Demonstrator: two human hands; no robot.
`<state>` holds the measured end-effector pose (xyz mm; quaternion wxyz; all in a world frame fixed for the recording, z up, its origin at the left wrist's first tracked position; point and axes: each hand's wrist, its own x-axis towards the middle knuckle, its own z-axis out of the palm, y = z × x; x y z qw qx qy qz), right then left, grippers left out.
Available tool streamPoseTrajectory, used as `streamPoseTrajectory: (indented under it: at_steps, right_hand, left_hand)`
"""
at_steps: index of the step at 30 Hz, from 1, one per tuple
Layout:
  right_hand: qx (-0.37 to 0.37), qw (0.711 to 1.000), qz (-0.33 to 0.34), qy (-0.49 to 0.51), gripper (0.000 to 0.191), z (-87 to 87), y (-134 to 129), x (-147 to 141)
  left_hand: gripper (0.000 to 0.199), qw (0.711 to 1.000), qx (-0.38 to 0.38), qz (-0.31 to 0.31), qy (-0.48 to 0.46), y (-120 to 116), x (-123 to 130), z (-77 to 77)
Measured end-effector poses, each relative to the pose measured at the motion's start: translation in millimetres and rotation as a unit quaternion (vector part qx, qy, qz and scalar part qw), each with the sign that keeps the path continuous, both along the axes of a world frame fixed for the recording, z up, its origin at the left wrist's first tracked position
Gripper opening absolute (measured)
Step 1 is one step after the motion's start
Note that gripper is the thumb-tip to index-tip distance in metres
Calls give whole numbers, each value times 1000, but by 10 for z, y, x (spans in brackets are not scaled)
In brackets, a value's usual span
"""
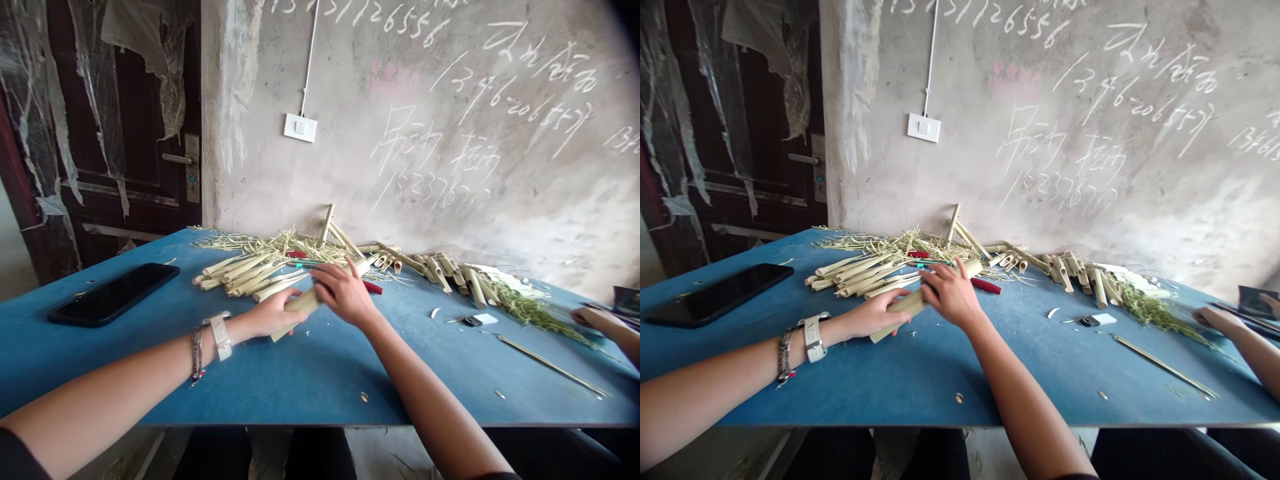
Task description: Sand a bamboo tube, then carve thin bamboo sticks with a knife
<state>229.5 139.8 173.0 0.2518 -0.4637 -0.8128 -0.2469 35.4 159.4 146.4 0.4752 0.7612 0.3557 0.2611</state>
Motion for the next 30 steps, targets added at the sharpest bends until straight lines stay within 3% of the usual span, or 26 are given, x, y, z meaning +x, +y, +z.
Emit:
streamPoseTrajectory:
  at_steps: [4, 6, 8, 10, 13, 15, 18, 20, 23, 27, 29, 30]
  right_hand:
    - [51, 980, -165, 97, 30, 17, 148, 426]
    - [53, 976, -182, 105, 31, 21, 152, 459]
    - [30, 987, -135, 81, 33, 17, 92, 309]
    - [-20, 999, -37, 25, 33, 3, -1, 62]
    - [-77, 992, 86, -46, 32, -14, -85, -178]
    - [-62, 996, 59, -27, 31, -13, -53, -113]
    - [-7, 995, -83, 63, 31, 5, 68, 211]
    - [13, 985, -132, 108, 31, 23, 122, 367]
    - [3, 991, -86, 104, 30, 28, 86, 262]
    - [-53, 996, 71, 4, 28, -10, -63, -162]
    - [-62, 994, 86, -11, 27, -10, -77, -197]
    - [-56, 996, 63, 3, 27, -2, -60, -145]
  left_hand:
    - [50, 1000, 0, 4, 14, 14, -15, -17]
    - [49, 1000, 4, 6, 14, 29, -18, -41]
    - [50, 1000, 8, 8, 11, 45, -14, -67]
    - [50, 1000, 13, 3, -1, 57, -6, -89]
    - [51, 999, 23, -8, -22, 64, -3, -102]
    - [53, 1000, 20, 1, -17, 62, -15, -91]
    - [54, 1000, 4, 7, 0, 46, -44, -55]
    - [53, 1000, -5, -9, -2, 28, -56, -31]
    - [53, 999, -23, -23, -6, -3, -49, -10]
    - [50, 999, -12, -44, -23, -31, -26, 2]
    - [49, 999, -6, -46, -24, -44, -29, 15]
    - [49, 999, -7, -42, -20, -50, -34, 24]
